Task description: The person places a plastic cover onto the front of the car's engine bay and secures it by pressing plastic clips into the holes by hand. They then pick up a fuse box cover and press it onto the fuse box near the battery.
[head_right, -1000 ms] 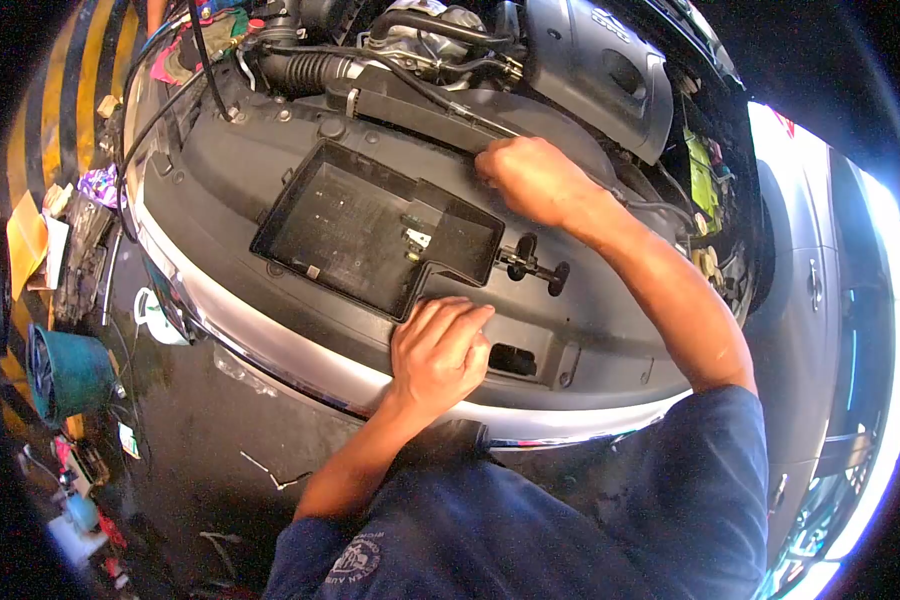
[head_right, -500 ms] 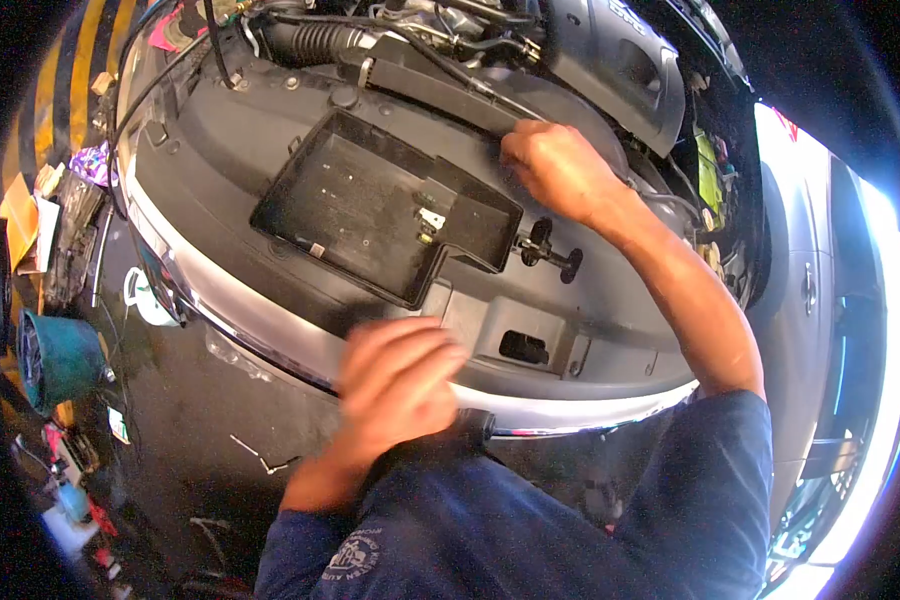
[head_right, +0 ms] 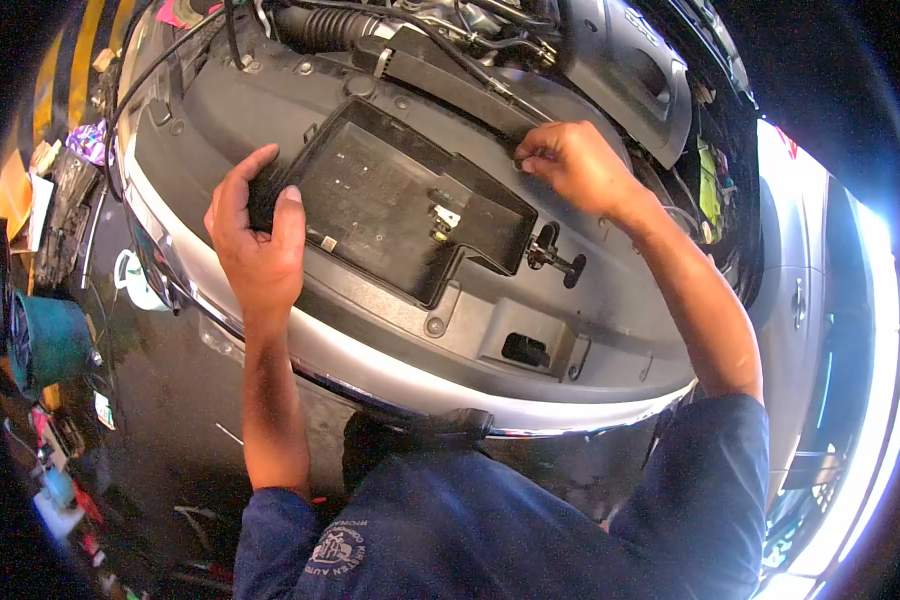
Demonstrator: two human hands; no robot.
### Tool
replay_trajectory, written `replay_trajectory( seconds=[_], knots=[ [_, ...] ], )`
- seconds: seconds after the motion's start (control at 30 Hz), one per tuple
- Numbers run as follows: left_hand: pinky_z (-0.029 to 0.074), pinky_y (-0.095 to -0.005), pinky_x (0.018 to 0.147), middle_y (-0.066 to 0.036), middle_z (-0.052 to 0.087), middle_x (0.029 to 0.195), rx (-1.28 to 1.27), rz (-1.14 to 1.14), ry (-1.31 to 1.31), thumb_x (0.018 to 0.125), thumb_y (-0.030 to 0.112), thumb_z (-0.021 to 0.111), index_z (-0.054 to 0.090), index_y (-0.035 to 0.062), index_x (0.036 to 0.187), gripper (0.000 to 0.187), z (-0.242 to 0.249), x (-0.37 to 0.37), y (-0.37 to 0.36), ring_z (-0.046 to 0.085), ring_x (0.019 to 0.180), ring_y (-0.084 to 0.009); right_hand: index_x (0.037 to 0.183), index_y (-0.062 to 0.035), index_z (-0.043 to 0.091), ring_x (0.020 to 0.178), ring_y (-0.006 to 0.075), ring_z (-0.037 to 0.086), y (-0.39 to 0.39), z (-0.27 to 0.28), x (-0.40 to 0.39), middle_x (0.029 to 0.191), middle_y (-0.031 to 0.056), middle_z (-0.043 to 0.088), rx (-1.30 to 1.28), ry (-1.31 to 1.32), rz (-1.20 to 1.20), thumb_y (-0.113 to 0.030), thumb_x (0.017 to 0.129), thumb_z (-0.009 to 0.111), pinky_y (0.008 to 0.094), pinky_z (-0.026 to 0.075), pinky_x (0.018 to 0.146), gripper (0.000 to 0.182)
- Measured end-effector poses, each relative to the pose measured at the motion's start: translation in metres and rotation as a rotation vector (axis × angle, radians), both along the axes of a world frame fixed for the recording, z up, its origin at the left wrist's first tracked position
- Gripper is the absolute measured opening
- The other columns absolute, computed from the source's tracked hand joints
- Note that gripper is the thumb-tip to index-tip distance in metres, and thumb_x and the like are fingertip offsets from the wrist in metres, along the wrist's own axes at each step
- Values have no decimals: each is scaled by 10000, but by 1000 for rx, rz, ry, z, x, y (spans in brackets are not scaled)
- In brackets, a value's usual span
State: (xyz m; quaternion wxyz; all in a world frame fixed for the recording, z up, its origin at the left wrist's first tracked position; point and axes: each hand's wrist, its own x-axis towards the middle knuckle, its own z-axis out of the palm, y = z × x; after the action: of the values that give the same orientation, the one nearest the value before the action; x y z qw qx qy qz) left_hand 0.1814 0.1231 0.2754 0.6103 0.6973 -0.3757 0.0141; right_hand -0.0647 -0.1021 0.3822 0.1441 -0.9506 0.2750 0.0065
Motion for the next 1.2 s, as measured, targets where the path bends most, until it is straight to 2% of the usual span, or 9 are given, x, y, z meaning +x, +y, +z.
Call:
replay_trajectory(
  seconds=[0.1, 0.2, 0.5, 0.7, 0.8, 0.9, 1.0, 1.1, 1.2],
  knots=[
    [370, -416, 1026, -80, 703, 1066, -9, 14, 10, 753, 170, 708, 710, 72, 1125, 384, -1, 1, -1, 622, 1041, -278, 1001, 18, 729, 798, 218, 722, -2, 0, 1, 890, 140, 743, 232, 13, -285, -17, 851, 733, 354, 561, 755, 155],
    [378, -413, 1016, -73, 707, 1053, 10, 33, -16, 752, 164, 710, 716, 75, 1101, 360, 0, 1, -1, 629, 1026, -275, 999, 35, 713, 766, 97, 645, -10, -8, -5, 894, 49, 712, 314, -38, -308, -2, 894, 711, 282, 546, 722, 111],
    [405, -407, 972, -69, 708, 1019, -6, 57, -40, 754, 138, 722, 718, 77, 1069, 321, -2, 1, -2, 641, 975, -277, 1027, 9, 703, 836, 247, 707, 0, -5, -1, 949, 127, 718, -222, 37, 189, -5, 865, 716, 332, 559, 735, 163],
    [416, -404, 947, -68, 707, 987, -65, 46, -11, 745, 129, 735, 723, 78, 1041, 301, -2, 1, -1, 643, 951, -277, 1008, 18, 705, 834, 272, 715, 2, -5, 2, 956, 151, 718, 185, 93, -391, -20, 856, 726, 365, 559, 752, 157],
    [417, -404, 943, -71, 707, 979, -72, 47, -28, 744, 132, 740, 723, 81, 1037, 297, -3, 2, -2, 645, 944, -278, 996, 28, 705, 808, 233, 711, 3, -7, 9, 934, 138, 716, 233, 108, -502, -22, 862, 727, 356, 555, 737, 144],
    [418, -404, 941, -73, 708, 977, -85, 37, -35, 745, 135, 742, 722, 84, 1037, 297, -6, 3, -3, 646, 939, -278, 998, 34, 705, 784, 165, 687, 7, -11, 3, 903, 106, 705, -212, 105, 15, -23, 880, 721, 321, 548, 710, 132],
    [424, -402, 934, -75, 712, 990, -105, 28, -31, 746, 135, 745, 721, 84, 1038, 298, -7, 5, -3, 648, 942, -277, 1003, 37, 708, 777, 126, 664, -5, -2, 7, 881, 86, 692, -172, 125, 217, -12, 893, 715, 297, 541, 703, 120],
    [433, -404, 936, -76, 718, 1020, -133, 6, -28, 744, 134, 753, 721, 88, 1041, 303, -10, 8, -2, 648, 968, -276, 1011, 19, 722, 883, 197, 725, -3, -1, 5, 955, 123, 745, 105, 95, -110, -30, 900, 715, 341, 571, 791, 122],
    [474, -374, 951, -114, 720, 1069, -194, -85, 27, 782, 38, 724, 724, 55, 1071, 290, -1, 8, 0, 654, 1041, -282, 1004, 27, 727, 851, 155, 709, -9, -6, -1, 935, 99, 741, 227, 47, -206, -18, 898, 722, 320, 573, 795, 115]
  ],
)
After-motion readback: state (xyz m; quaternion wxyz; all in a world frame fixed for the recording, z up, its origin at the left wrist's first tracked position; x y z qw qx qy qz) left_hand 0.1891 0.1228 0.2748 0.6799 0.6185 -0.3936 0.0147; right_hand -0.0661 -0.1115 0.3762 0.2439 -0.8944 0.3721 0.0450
